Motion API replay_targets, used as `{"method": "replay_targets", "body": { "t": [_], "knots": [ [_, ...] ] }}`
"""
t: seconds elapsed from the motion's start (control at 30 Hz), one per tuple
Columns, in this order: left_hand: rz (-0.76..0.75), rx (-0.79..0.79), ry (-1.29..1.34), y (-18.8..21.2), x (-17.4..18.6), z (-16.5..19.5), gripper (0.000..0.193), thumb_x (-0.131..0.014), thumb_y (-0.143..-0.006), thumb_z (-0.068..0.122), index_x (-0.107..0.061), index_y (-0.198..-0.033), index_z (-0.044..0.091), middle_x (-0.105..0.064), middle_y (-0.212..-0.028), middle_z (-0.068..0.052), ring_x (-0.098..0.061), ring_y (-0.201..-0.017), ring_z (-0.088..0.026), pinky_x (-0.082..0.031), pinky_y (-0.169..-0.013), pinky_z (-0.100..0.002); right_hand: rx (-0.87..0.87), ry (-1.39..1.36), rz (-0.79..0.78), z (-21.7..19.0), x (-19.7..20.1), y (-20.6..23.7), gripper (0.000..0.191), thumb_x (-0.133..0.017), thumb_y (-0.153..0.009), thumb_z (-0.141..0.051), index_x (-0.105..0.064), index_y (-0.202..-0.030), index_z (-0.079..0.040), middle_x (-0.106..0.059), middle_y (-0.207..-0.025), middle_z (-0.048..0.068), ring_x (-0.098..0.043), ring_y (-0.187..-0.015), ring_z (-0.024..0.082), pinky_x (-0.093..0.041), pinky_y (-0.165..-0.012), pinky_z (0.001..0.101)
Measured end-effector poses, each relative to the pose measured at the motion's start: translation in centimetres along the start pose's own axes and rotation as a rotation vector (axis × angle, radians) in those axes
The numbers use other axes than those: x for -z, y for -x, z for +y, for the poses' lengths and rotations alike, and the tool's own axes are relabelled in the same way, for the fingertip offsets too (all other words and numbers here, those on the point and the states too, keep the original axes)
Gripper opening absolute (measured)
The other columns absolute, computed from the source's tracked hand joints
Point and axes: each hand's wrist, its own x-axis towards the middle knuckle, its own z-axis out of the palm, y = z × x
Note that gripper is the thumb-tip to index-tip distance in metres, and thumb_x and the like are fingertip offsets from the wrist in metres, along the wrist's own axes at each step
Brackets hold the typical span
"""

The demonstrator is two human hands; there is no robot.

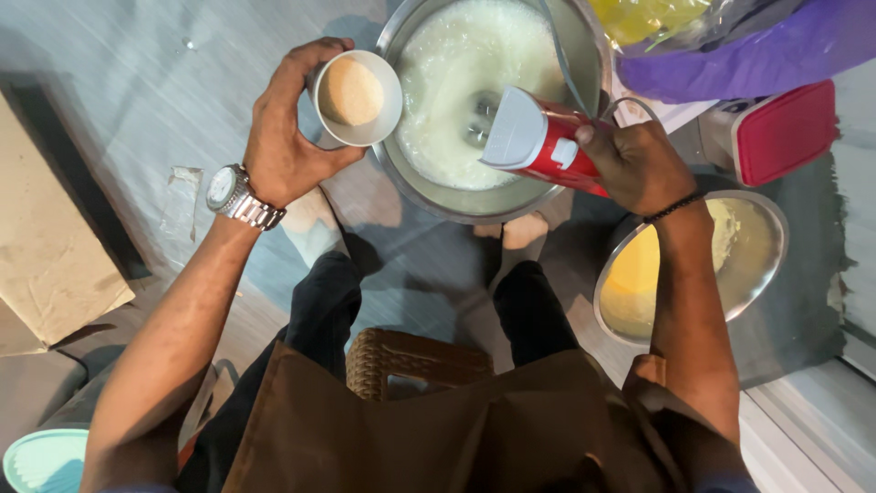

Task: The person uses a red hand mixer to whisk a yellow liquid in a metal bowl. They gradually add a white powder from a small cup while continuing to mix until the contents become a thick white foam.

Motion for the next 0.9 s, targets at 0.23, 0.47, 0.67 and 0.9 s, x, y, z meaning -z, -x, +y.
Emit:
{"method": "replay_targets", "body": {
  "t": [0.23, 0.47, 0.67, 0.9],
  "knots": [
    [-0.002, 0.042, 0.013, 0.0, -0.3, 0.3, 0.085, -0.090, -0.074, 0.003, -0.047, -0.146, 0.007, -0.058, -0.153, -0.014, -0.057, -0.143, -0.031, -0.048, -0.120, -0.041, -0.019, -0.022, 0.053, 0.4, -0.8, -0.5, 0.059, -0.058, -0.108, -0.038, -0.061, -0.073, 0.009, -0.050, -0.056, 0.025, -0.049, -0.047, 0.034, -0.042, -0.054, 0.0457],
    [-0.040, 0.081, 0.073, -0.6, -1.3, 0.9, 0.082, -0.087, -0.071, 0.004, -0.049, -0.144, 0.007, -0.059, -0.149, -0.014, -0.059, -0.139, -0.032, -0.048, -0.119, -0.043, 0.043, -0.019, 0.153, 1.0, -1.4, -0.8, 0.055, -0.060, -0.110, -0.031, -0.062, -0.073, 0.010, -0.054, -0.066, 0.029, -0.056, -0.057, 0.037, -0.044, -0.061, 0.0454],
    [-0.062, 0.117, 0.024, -2.6, -2.0, 1.7, 0.080, -0.088, -0.069, 0.007, -0.050, -0.140, 0.009, -0.060, -0.145, -0.013, -0.060, -0.135, -0.033, -0.051, -0.112, -0.043, 0.115, -0.024, 0.222, 1.8, -2.1, -1.5, 0.053, -0.058, -0.109, -0.030, -0.063, -0.075, 0.011, -0.057, -0.071, 0.030, -0.058, -0.063, 0.038, -0.045, -0.064, 0.0463],
    [-0.104, 0.177, -0.067, -3.8, -3.5, 2.7, 0.082, -0.088, -0.066, 0.007, -0.051, -0.138, 0.011, -0.061, -0.139, -0.014, -0.061, -0.126, -0.038, -0.054, -0.104, -0.045, 0.001, -0.030, 0.134, 1.8, -1.8, -2.5, 0.058, -0.050, -0.111, -0.037, -0.063, -0.078, 0.009, -0.057, -0.069, 0.031, -0.059, -0.061, 0.042, -0.046, -0.065, 0.0488]
  ]
}}
